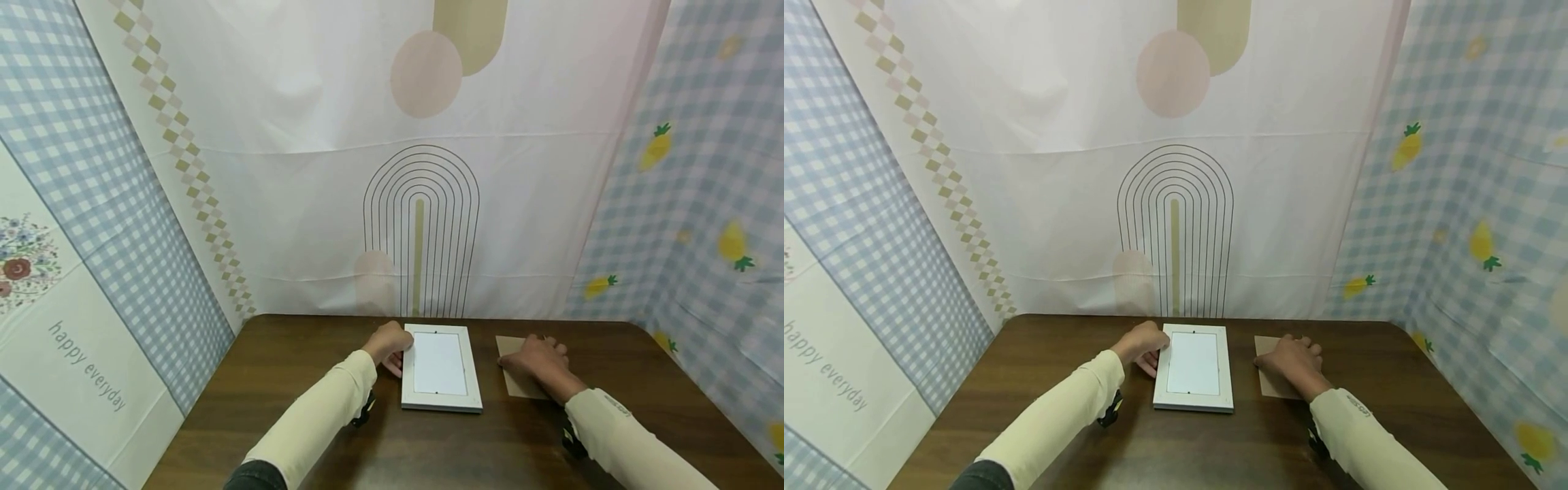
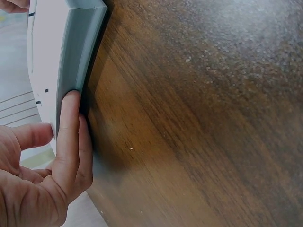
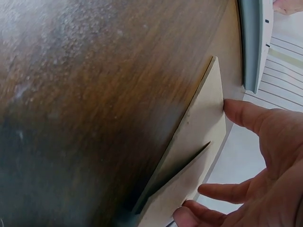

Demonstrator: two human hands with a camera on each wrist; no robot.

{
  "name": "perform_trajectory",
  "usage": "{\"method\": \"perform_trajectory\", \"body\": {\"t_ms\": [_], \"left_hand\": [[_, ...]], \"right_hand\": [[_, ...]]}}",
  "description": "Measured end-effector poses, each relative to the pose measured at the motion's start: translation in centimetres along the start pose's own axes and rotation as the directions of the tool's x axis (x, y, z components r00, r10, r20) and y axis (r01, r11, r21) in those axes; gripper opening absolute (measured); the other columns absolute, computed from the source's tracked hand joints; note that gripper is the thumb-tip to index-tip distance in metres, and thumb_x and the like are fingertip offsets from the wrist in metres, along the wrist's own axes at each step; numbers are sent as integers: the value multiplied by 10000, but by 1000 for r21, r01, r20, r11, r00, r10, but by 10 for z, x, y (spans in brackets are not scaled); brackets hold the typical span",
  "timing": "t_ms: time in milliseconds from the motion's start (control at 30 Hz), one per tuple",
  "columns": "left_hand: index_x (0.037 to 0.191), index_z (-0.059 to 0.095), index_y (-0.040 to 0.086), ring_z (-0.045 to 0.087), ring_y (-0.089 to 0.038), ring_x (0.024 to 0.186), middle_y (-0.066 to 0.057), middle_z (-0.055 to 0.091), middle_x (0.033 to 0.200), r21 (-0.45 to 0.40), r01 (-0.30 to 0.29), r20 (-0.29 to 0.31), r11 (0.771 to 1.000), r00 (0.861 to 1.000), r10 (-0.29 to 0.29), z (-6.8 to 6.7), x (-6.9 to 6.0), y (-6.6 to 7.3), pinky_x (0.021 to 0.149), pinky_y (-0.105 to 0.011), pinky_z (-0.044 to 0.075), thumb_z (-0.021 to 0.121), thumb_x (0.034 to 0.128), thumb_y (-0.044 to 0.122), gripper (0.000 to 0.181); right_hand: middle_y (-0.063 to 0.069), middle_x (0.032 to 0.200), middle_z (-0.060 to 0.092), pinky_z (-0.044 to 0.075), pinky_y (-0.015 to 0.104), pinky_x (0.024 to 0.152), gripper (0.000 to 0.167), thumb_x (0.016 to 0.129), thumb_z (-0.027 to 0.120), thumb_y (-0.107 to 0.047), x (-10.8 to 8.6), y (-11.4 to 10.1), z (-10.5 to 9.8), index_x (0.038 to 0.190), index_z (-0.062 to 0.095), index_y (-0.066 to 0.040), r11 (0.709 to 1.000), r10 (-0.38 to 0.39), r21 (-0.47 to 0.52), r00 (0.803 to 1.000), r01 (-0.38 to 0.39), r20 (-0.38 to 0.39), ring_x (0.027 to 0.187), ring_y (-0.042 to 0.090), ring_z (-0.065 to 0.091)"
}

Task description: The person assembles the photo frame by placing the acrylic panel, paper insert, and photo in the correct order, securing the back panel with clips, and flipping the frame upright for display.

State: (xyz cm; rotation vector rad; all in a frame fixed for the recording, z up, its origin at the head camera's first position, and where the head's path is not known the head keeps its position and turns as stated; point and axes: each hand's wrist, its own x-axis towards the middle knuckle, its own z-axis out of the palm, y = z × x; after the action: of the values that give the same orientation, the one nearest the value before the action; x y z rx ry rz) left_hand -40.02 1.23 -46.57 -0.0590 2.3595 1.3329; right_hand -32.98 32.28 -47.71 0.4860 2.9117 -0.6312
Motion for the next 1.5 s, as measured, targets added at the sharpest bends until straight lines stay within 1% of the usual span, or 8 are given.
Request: {"method": "perform_trajectory", "body": {"t_ms": [267, 633, 800, 967, 1067, 1133, 1267, 1500], "left_hand": [[1229, 653, -107, 649, -332, 751, -245, 621, 955, 7, -1, -8, 1000, 1000, 1, 1, -1, 0, 629, -456, 747, 565, 1032, 74, 282], [1242, 645, -116, 655, -350, 785, -280, 637, 1019, -19, -30, 8, 999, 1000, 30, -1, -5, -1, 716, -527, 760, 572, 1024, 58, 289], [1187, 658, -108, 657, -352, 780, -266, 635, 984, -13, -22, -8, 1000, 1000, 22, 2, -5, -2, 703, -523, 758, 588, 1037, 75, 246], [1143, 665, -90, 666, -363, 779, -263, 636, 962, -14, -21, -28, 1000, 999, 20, 3, -2, -2, 692, -523, 757, 579, 1020, 70, 220], [1152, 665, -101, 681, -387, 799, -283, 642, 982, -19, -18, -27, 1000, 999, 18, 3, 3, -2, 683, -525, 755, 583, 1014, 60, 228], [1166, 659, -102, 670, -401, 792, -283, 628, 981, -19, -24, -18, 1000, 1000, 24, 5, 21, -11, 641, -516, 745, 584, 1007, 75, 249], [1148, 665, -87, 660, -382, 744, -265, 617, 943, -5, -18, -9, 1000, 1000, 18, 7, 32, -16, 588, -500, 730, 576, 992, 83, 247], [1087, 675, -75, 658, -354, 735, -278, 637, 955, -2, -31, -37, 1000, 999, 31, 4, -1, -4, 662, -520, 752, 574, 997, 68, 197]], "right_hand": [[572, 1450, 423, 540, 701, 1049, 1095, 915, 847, -549, -1, 0, -1, 1452, 409, 299, 1000, 24, -10, 1000, -24, 1, 1307, 682, 449], [552, 1402, 511, 578, 678, 1016, 1053, 882, 891, -533, 7, 1, 1, 1405, 463, 275, 1000, 18, -8, 1000, -18, -22, 1284, 660, 526], [502, 1288, 593, 529, 650, 1029, 978, 862, 888, -546, 5, 2, 2, 1300, 530, 252, 1000, -21, -21, 999, 20, -48, 1210, 597, 582], [438, 1145, 640, 487, 622, 984, 813, 854, 868, -564, 5, 1, 4, 1093, 653, 182, 998, -57, -46, 994, 53, -90, 1071, 521, 616], [447, 1133, 636, 503, 613, 936, 727, 848, 864, -558, 6, 1, 4, 999, 700, 133, 998, -55, -43, 993, 51, -101, 1055, 530, 599], [475, 1157, 619, 534, 609, 900, 717, 843, 864, -560, 7, 1, 4, 989, 711, 125, 999, -45, -35, 994, 42, -100, 1068, 559, 579], [525, 1216, 571, 592, 612, 836, 742, 841, 872, -570, 7, 0, 3, 1018, 710, 132, 1000, -19, -15, 996, 18, -89, 1103, 615, 540], [550, 1253, 538, 622, 698, 863, 778, 849, 876, -586, 9, -2, 4, 1065, 704, 142, 1000, -8, -22, 996, 7, -86, 1147, 671, 527]]}}
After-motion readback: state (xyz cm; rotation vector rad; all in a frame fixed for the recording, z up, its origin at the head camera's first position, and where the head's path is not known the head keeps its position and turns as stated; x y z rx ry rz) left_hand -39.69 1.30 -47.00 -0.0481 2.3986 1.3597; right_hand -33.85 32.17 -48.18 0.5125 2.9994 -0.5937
